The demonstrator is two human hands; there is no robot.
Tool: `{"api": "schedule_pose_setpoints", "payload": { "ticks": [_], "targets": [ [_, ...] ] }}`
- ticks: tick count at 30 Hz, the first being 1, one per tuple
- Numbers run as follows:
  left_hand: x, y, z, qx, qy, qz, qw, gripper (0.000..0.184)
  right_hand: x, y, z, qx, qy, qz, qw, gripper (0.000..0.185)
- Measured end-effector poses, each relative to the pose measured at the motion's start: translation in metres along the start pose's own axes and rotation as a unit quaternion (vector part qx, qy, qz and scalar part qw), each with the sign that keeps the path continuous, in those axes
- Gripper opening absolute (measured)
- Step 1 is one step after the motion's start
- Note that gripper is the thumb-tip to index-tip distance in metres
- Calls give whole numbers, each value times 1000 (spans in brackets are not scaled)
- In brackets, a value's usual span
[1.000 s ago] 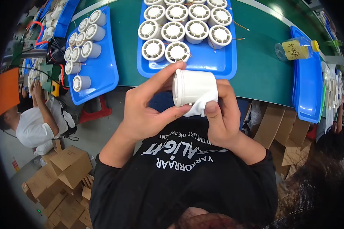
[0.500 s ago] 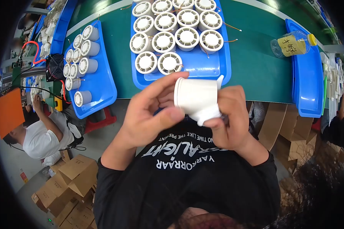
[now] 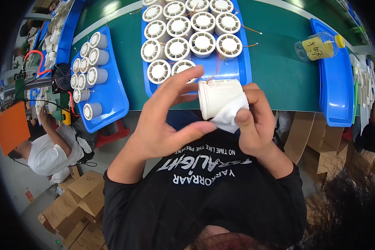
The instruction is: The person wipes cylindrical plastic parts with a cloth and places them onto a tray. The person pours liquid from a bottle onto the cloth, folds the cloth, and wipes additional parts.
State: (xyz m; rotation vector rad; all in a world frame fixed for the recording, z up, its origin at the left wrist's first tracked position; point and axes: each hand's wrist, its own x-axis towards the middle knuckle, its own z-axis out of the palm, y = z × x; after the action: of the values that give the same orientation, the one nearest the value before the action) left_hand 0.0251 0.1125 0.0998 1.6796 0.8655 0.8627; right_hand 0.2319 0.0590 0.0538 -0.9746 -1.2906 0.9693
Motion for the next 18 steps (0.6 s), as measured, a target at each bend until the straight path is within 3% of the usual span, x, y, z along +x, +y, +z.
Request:
{"api": "schedule_pose_setpoints", "payload": {
  "ticks": [2, 4, 7, 9, 11, 13, 15, 18],
  "targets": [
    [0, -2, -6, -157, -41, -90, 983, 66, 3, 1, -3, -123, 0, -113, 986, 28],
    [0, 1, -9, -261, -57, -144, 953, 61, 4, -4, -3, -167, -15, -160, 973, 30],
    [-3, 3, -13, -278, -63, -140, 948, 60, 6, -8, 0, -191, -20, -204, 960, 33],
    [-6, 4, -11, -140, -35, -75, 987, 61, 4, -3, 3, -174, -8, -202, 964, 32],
    [-7, 3, -9, 25, -24, 4, 999, 63, 6, -9, 3, 22, -10, 91, 996, 31],
    [-5, -2, -11, 211, -25, 97, 972, 65, 12, -15, 2, 201, 24, 282, 938, 32],
    [-6, -8, -12, 130, -13, 81, 988, 64, 25, -13, 1, 354, 82, 370, 855, 33],
    [-12, -11, -9, -67, 33, 19, 997, 61, 15, 14, -22, 485, 48, 303, 819, 40]
  ]
}}
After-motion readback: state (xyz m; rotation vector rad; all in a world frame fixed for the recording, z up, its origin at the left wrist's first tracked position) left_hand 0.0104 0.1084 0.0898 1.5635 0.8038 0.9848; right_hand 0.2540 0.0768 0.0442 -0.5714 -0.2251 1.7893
